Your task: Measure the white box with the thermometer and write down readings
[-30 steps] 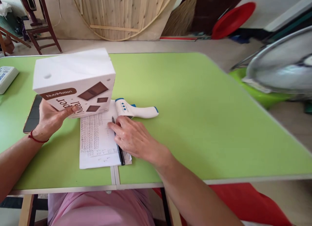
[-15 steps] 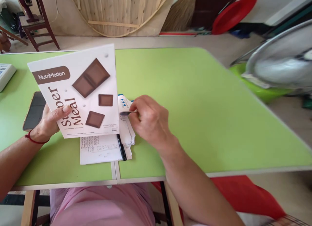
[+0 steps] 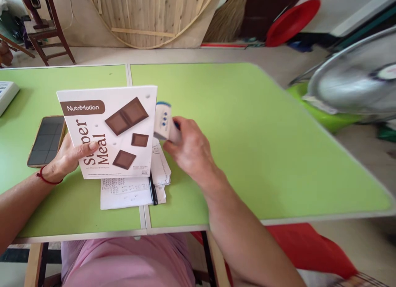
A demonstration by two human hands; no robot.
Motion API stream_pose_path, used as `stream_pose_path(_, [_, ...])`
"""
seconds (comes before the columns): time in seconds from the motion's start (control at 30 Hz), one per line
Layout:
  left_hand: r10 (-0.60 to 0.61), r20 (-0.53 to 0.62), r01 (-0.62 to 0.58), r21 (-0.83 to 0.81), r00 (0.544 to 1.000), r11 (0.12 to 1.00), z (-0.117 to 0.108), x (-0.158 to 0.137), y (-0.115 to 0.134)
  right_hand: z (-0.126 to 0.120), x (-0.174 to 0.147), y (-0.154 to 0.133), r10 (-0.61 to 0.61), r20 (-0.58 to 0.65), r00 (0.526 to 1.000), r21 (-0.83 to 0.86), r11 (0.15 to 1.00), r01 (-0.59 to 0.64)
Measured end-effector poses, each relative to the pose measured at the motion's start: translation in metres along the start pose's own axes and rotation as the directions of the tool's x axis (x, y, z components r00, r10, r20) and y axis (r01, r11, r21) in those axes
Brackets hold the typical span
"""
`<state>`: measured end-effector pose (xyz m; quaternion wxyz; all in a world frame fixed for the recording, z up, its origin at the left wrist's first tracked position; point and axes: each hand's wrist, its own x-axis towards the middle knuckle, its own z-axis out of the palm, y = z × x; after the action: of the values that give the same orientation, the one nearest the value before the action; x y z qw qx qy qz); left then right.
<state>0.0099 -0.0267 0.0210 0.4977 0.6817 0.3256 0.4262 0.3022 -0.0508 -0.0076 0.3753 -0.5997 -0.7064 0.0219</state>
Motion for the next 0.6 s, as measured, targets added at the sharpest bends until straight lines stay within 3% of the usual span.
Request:
stream_pose_path(0.1, [0.014, 0.003, -0.014, 0.013, 1.000, 1.000, -0.002, 0.000, -0.002, -0.007, -0.001, -0.022, 0.079, -0.327, 0.942, 0.250, 0.968, 0.006])
stream_pose_path(0.17, [0.005, 0.007, -0.005, 0.039, 1.000, 0.999, -0.002, -0.001, -0.002, -0.013, -0.006, -0.040, 0.083, -0.369, 0.926, 0.463, 0.880, 0.105])
stream_pose_path(0.23, [-0.009, 0.009, 0.008, 0.082, 1.000, 0.997, -0.002, -0.001, 0.000, -0.019, -0.013, -0.059, 0.033, -0.114, 0.993, 0.733, 0.678, 0.061])
stream_pose_path(0.27, [-0.015, 0.005, 0.014, 0.109, 1.000, 0.994, -0.002, -0.001, 0.001, -0.022, -0.017, -0.068, -0.008, 0.038, 0.999, 0.827, 0.561, -0.027])
stream_pose_path(0.37, [-0.040, -0.008, 0.041, 0.182, 0.999, 0.982, -0.002, -0.002, 0.005, -0.024, -0.024, -0.089, -0.132, 0.344, 0.929, 0.889, 0.363, -0.278])
stream_pose_path(0.47, [-0.053, -0.009, 0.054, 0.193, 0.999, 0.980, 0.000, -0.002, 0.009, -0.019, -0.025, -0.099, -0.145, 0.460, 0.876, 0.865, 0.294, -0.406])
stream_pose_path(0.6, [-0.032, 0.021, 0.029, 0.126, 0.999, 0.992, 0.001, 0.000, 0.010, -0.011, -0.024, -0.101, -0.128, 0.499, 0.857, 0.861, 0.184, -0.474])
